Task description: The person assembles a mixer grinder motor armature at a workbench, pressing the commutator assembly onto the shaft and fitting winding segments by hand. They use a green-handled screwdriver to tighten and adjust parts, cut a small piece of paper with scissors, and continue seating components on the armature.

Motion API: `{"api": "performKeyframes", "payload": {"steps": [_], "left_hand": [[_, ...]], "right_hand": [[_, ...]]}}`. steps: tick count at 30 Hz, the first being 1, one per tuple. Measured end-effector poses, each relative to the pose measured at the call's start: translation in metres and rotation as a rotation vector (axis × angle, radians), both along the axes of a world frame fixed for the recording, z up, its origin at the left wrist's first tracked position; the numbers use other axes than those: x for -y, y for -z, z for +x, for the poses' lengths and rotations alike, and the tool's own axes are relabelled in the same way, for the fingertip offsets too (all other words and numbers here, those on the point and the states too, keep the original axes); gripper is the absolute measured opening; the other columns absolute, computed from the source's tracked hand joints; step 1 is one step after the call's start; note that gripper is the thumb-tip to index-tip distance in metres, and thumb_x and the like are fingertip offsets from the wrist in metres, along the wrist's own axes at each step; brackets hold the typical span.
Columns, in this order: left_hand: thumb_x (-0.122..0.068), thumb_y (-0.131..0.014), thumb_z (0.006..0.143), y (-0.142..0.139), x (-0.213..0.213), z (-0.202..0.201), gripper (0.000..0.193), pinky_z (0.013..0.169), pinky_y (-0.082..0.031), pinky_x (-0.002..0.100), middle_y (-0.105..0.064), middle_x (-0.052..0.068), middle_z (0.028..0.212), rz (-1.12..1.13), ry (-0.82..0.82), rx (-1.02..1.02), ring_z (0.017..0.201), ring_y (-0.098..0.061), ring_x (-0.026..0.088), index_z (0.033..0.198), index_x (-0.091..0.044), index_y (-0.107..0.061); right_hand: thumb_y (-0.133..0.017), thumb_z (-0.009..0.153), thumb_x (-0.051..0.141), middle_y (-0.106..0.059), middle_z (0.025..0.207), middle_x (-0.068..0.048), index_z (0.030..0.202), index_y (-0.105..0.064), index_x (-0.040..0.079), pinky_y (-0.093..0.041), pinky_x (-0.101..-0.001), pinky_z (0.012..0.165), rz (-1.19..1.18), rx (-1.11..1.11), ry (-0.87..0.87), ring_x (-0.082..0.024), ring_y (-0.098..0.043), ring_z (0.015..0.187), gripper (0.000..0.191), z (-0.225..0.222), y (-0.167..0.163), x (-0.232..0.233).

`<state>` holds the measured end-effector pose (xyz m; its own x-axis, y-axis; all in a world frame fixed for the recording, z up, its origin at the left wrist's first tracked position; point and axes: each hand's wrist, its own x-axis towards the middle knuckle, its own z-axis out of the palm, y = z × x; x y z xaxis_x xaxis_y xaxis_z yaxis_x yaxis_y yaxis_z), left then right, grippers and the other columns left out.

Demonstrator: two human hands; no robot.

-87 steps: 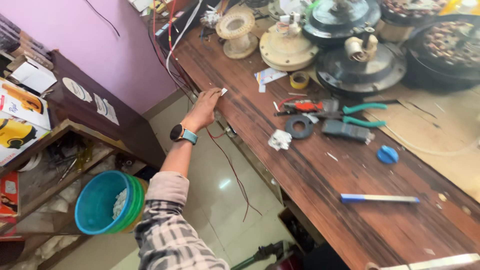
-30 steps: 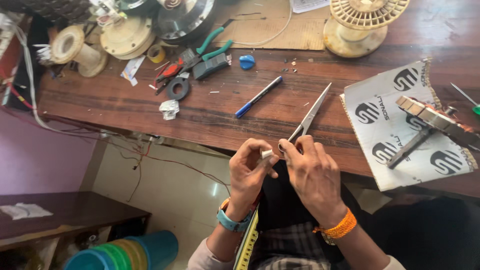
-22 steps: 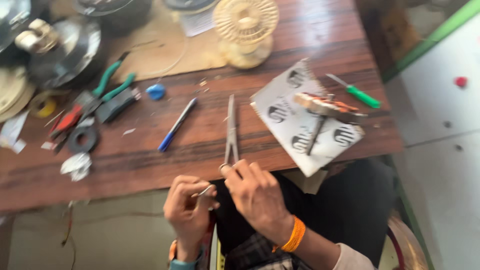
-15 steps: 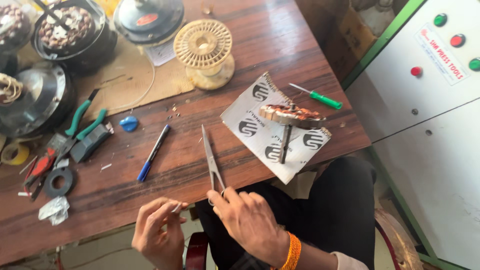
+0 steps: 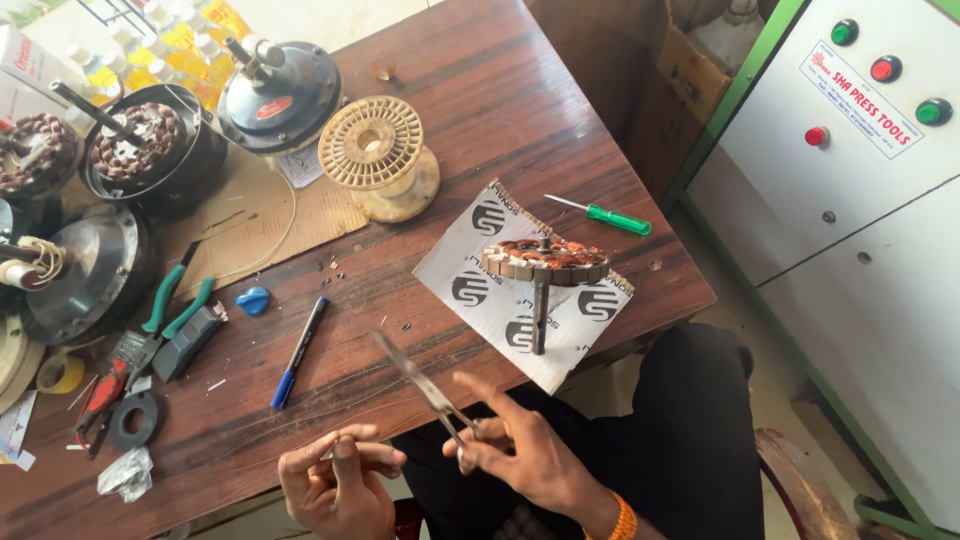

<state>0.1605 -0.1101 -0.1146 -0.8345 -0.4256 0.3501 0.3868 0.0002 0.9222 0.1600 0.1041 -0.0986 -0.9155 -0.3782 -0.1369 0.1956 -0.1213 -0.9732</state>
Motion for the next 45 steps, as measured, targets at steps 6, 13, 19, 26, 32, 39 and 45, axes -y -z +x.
{"api": "performKeyframes", "payload": {"steps": [6, 13, 19, 26, 32, 39, 45], "left_hand": [[-0.016, -0.044, 0.105, -0.030, -0.034, -0.007, 0.021, 0.038, -0.056, 0.028, -0.062, 0.034, 0.126, 0.257, 0.218, 0.101, 0.096, -0.076, 0.040, 0.124, -0.010, -0.037], [-0.007, -0.063, 0.104, -0.047, -0.027, -0.009, 0.011, 0.053, -0.054, 0.022, -0.068, 0.026, 0.127, 0.115, 0.436, 0.192, 0.102, -0.075, 0.027, 0.111, 0.002, -0.060], [-0.011, -0.074, 0.096, -0.042, -0.019, -0.005, 0.016, 0.051, -0.054, 0.019, -0.074, 0.004, 0.084, -0.051, 0.337, 0.422, 0.064, -0.062, 0.004, 0.106, 0.001, -0.077], [-0.011, -0.072, 0.097, -0.036, -0.013, 0.001, 0.013, 0.051, -0.054, 0.019, -0.075, 0.005, 0.081, -0.111, 0.360, 0.409, 0.064, -0.065, 0.004, 0.099, 0.002, -0.075], [-0.011, -0.070, 0.099, -0.038, -0.019, 0.001, 0.014, 0.050, -0.055, 0.019, -0.076, 0.008, 0.081, -0.094, 0.367, 0.384, 0.065, -0.068, 0.006, 0.098, 0.003, -0.073], [-0.013, -0.069, 0.099, -0.036, -0.015, -0.004, 0.016, 0.050, -0.055, 0.019, -0.076, 0.008, 0.082, -0.078, 0.440, 0.427, 0.070, -0.071, 0.007, 0.099, 0.003, -0.073], [-0.014, -0.069, 0.100, -0.033, -0.014, -0.006, 0.017, 0.050, -0.055, 0.019, -0.076, 0.008, 0.081, -0.110, 0.434, 0.430, 0.069, -0.071, 0.008, 0.098, 0.002, -0.072]], "right_hand": [[-0.068, 0.093, 0.008, -0.068, 0.090, -0.005, 0.111, -0.061, -0.001, -0.059, -0.0286, 0.067, -0.070, 0.235, -0.067, -0.013, -0.066, 0.072, 0.021, 0.015, 0.031, -0.012], [-0.085, 0.072, 0.026, -0.064, 0.085, 0.000, 0.121, -0.064, 0.008, -0.052, -0.0265, 0.063, 0.034, 0.199, -0.414, -0.010, -0.062, 0.073, 0.056, 0.011, 0.045, -0.025], [-0.091, 0.062, 0.027, -0.066, 0.075, 0.000, 0.126, -0.069, 0.008, -0.051, -0.0272, 0.062, 0.144, 0.226, -0.617, -0.010, -0.062, 0.067, 0.070, 0.012, 0.035, -0.022], [-0.090, 0.065, 0.022, -0.064, 0.072, 0.001, 0.131, -0.068, 0.006, -0.049, -0.0259, 0.059, 0.055, 0.286, -0.641, -0.009, -0.059, 0.064, 0.071, 0.015, 0.034, -0.020], [-0.091, 0.062, 0.027, -0.061, 0.063, 0.001, 0.129, -0.071, 0.002, -0.043, -0.0253, 0.052, 0.050, 0.267, -0.630, -0.008, -0.054, 0.054, 0.074, 0.016, 0.043, -0.016], [-0.092, 0.059, 0.033, -0.060, 0.059, 0.000, 0.127, -0.071, -0.003, -0.039, -0.0263, 0.049, 0.028, 0.310, -0.600, -0.010, -0.052, 0.051, 0.080, 0.017, 0.046, -0.023], [-0.093, 0.059, 0.034, -0.062, 0.061, 0.000, 0.128, -0.070, -0.003, -0.043, -0.0260, 0.051, 0.023, 0.276, -0.592, -0.009, -0.056, 0.054, 0.081, 0.017, 0.047, -0.022]]}}
